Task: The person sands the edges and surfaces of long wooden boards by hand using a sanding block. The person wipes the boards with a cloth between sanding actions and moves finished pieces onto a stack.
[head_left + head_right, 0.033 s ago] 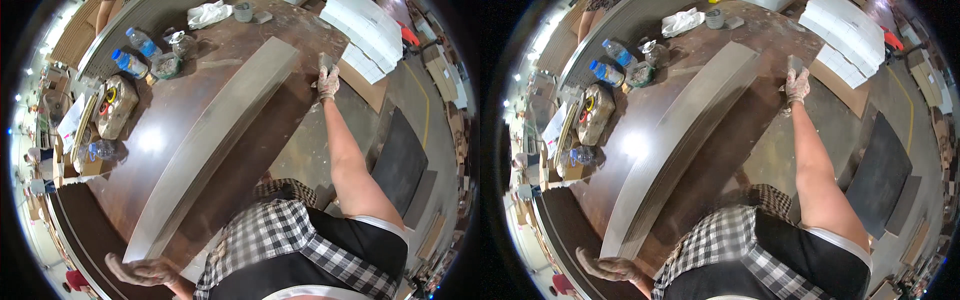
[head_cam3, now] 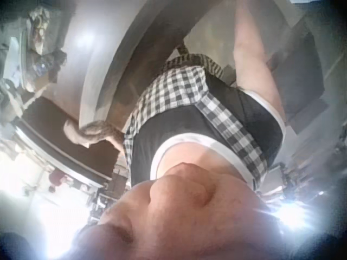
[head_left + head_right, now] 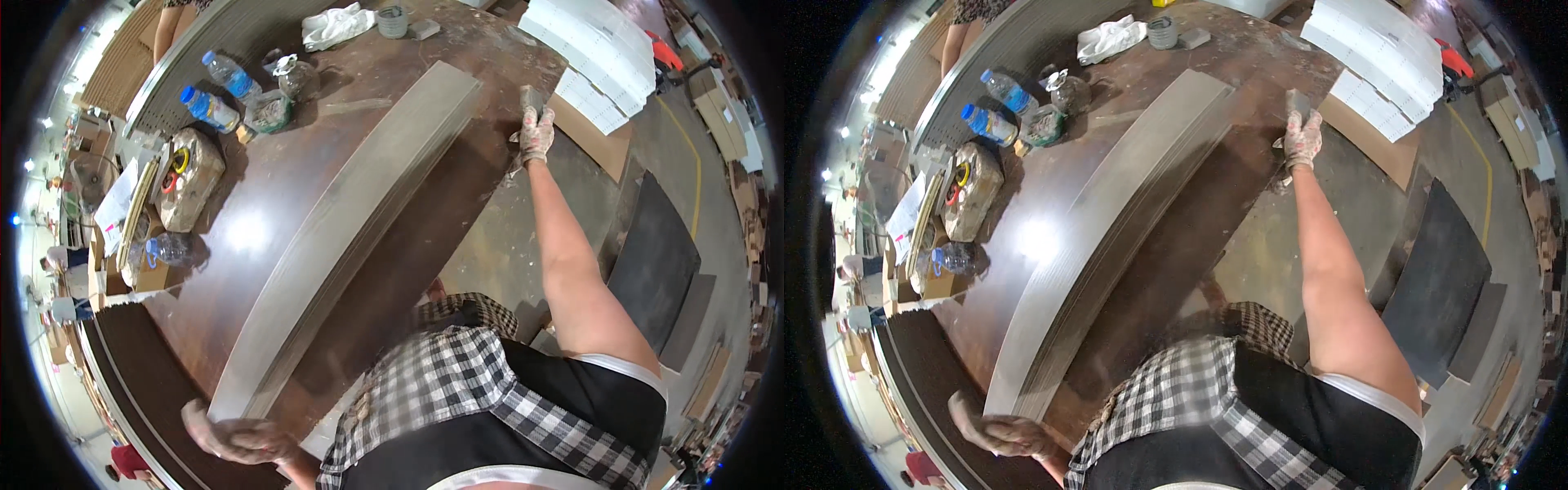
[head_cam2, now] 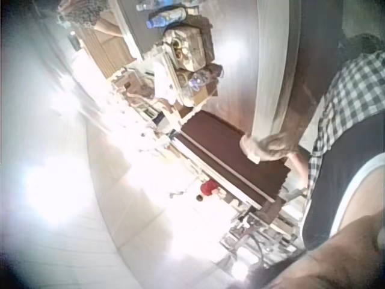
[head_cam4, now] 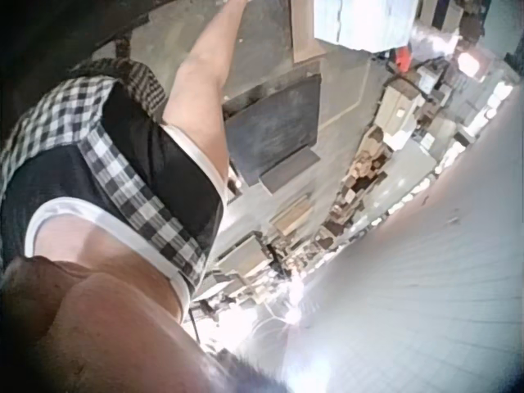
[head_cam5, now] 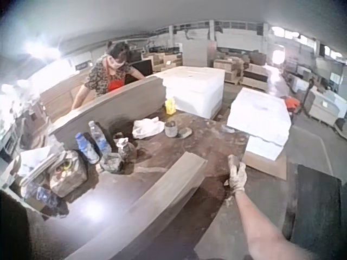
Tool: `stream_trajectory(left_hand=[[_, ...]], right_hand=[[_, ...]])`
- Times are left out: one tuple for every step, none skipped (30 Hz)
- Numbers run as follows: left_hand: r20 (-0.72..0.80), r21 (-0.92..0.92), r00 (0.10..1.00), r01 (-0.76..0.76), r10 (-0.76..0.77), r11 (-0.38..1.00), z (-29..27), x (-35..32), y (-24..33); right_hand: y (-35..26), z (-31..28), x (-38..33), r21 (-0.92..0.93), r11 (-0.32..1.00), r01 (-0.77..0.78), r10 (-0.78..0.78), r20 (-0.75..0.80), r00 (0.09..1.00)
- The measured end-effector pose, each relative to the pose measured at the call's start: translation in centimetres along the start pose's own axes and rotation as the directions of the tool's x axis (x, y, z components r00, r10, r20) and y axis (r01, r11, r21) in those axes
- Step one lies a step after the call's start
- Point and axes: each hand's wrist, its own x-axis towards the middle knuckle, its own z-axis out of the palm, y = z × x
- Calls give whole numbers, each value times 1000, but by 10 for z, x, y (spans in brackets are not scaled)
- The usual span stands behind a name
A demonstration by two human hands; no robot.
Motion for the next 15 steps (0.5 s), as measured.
stream_trajectory(left_hand=[[68,-114,997,-26,34,993,15,-6,6],[166,-232,973,-119,160,965,30,-15,14],[261,-410,920,-167,291,897,50,-18,29],[364,-561,847,-134,388,817,65,-17,44],[600,-653,706,160,376,741,73,-10,58],[654,-686,646,286,394,669,86,-20,67],[698,-695,584,414,414,588,103,-38,73],[777,-629,492,595,392,501,122,-56,83],[787,-615,463,649,409,449,137,-65,99],[798,-592,437,696,415,406,147,-71,113],[751,-650,468,646,465,400,158,-72,126],[819,-467,283,834,499,293,162,-65,139],[830,-236,97,953,549,188,160,-60,148],[839,-238,120,958,531,159,159,-79,142],[825,-353,209,916,526,189,165,-97,135]], right_hand=[[10,-5,5,98,992,-77,78,-4,997],[-46,-21,-30,362,909,-204,170,122,978],[-47,-42,-31,634,700,-328,238,226,945],[-59,-63,-37,684,620,-384,237,303,923],[-81,-82,-48,716,532,-451,223,395,891],[-119,-100,-70,768,401,-499,200,458,866],[-150,-110,-92,782,301,-546,109,540,834],[-180,-127,-111,780,214,-588,21,599,801],[-199,-138,-124,750,166,-640,-145,660,737],[-219,-146,-142,718,150,-680,-267,692,671],[-232,-149,-160,694,157,-703,-348,705,618],[-241,-154,-175,689,175,-703,-418,699,581],[-248,-157,-183,701,183,-689,-465,680,568],[-257,-157,-192,696,182,-694,-512,670,538],[-257,-157,-194,705,197,-681,-540,658,525]])
